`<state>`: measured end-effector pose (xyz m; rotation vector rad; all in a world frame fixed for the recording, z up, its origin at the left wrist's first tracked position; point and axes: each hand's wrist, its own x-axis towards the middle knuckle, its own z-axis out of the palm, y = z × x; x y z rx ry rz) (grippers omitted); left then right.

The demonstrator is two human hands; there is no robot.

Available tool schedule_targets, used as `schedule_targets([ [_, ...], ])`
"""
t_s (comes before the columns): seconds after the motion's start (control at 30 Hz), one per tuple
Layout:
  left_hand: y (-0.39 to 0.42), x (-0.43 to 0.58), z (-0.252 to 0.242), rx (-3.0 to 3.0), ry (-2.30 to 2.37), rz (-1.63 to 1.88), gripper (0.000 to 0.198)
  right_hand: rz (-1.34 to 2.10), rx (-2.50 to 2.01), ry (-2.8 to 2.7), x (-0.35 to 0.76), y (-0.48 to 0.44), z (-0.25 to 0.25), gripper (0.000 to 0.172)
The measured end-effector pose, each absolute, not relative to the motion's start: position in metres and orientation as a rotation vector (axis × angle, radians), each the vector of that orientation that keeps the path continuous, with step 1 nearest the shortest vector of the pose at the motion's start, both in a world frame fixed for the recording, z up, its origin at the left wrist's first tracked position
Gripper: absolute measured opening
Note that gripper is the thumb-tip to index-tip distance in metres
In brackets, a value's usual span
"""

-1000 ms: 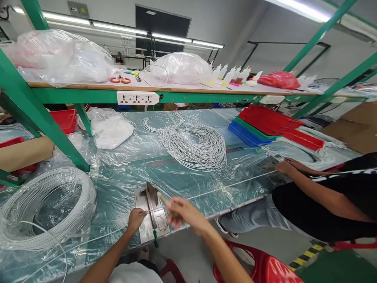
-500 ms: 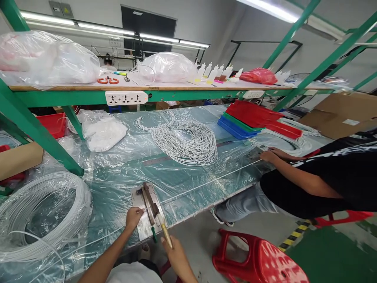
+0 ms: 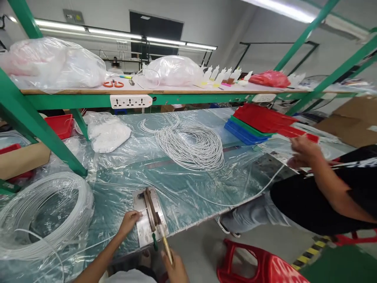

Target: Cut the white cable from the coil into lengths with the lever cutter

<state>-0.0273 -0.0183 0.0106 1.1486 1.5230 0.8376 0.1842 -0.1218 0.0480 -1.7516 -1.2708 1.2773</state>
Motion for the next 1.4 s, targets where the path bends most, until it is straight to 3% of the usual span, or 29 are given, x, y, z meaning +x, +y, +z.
schedule_targets([
  [0.1, -0.020, -0.028, 0.031, 1.169, 1.433, 0.825, 0.055, 1.541, -1.580, -1.134, 0.193, -0.103, 0.100, 0.057],
  [0.2, -0.026, -0.031, 0.059, 1.304, 1.433, 0.847, 0.048, 1.814, -1.261, -0.969, 0.188, -0.063, 0.158, 0.047],
  [0.33, -0.039, -0.040, 0.105, 1.552, 1.556, 0.879, 0.042, 1.842, -0.953, -1.064, 0.155, 0.024, 0.210, 0.048],
  [0.53, -0.059, -0.055, 0.150, 1.435, 1.588, 1.069, 0.041, 1.719, -1.185, -1.244, 0.081, 0.169, 0.217, 0.039],
  [0.67, -0.070, -0.068, 0.159, 1.243, 1.592, 1.166, 0.043, 1.655, -1.271, -1.304, 0.051, 0.207, 0.209, 0.039],
  [0.87, -0.075, -0.098, 0.188, 0.870, 1.515, 1.402, 0.049, 1.501, -1.176, -1.454, 0.051, 0.127, 0.177, 0.060],
  [1.03, -0.060, -0.091, 0.223, 0.595, 1.278, 1.614, 0.046, 2.155, -0.692, -1.905, 0.051, -0.010, 0.127, 0.074],
  [1.1, -0.052, -0.078, 0.233, 0.529, 1.178, 1.607, 0.044, 2.208, -0.610, -1.861, 0.049, -0.052, 0.121, 0.065],
  [1.17, -0.044, -0.064, 0.237, 0.542, 1.104, 1.535, 0.043, 2.124, -0.636, -1.783, 0.050, -0.077, 0.129, 0.052],
  [1.3, -0.045, -0.044, 0.229, 0.892, 1.013, 1.164, 0.049, 1.921, -0.824, -1.629, 0.080, -0.076, 0.170, 0.066],
  [1.4, -0.064, -0.042, 0.208, 1.197, 0.901, 0.706, 0.045, 1.674, -1.090, -1.390, 0.131, -0.042, 0.199, 0.063],
])
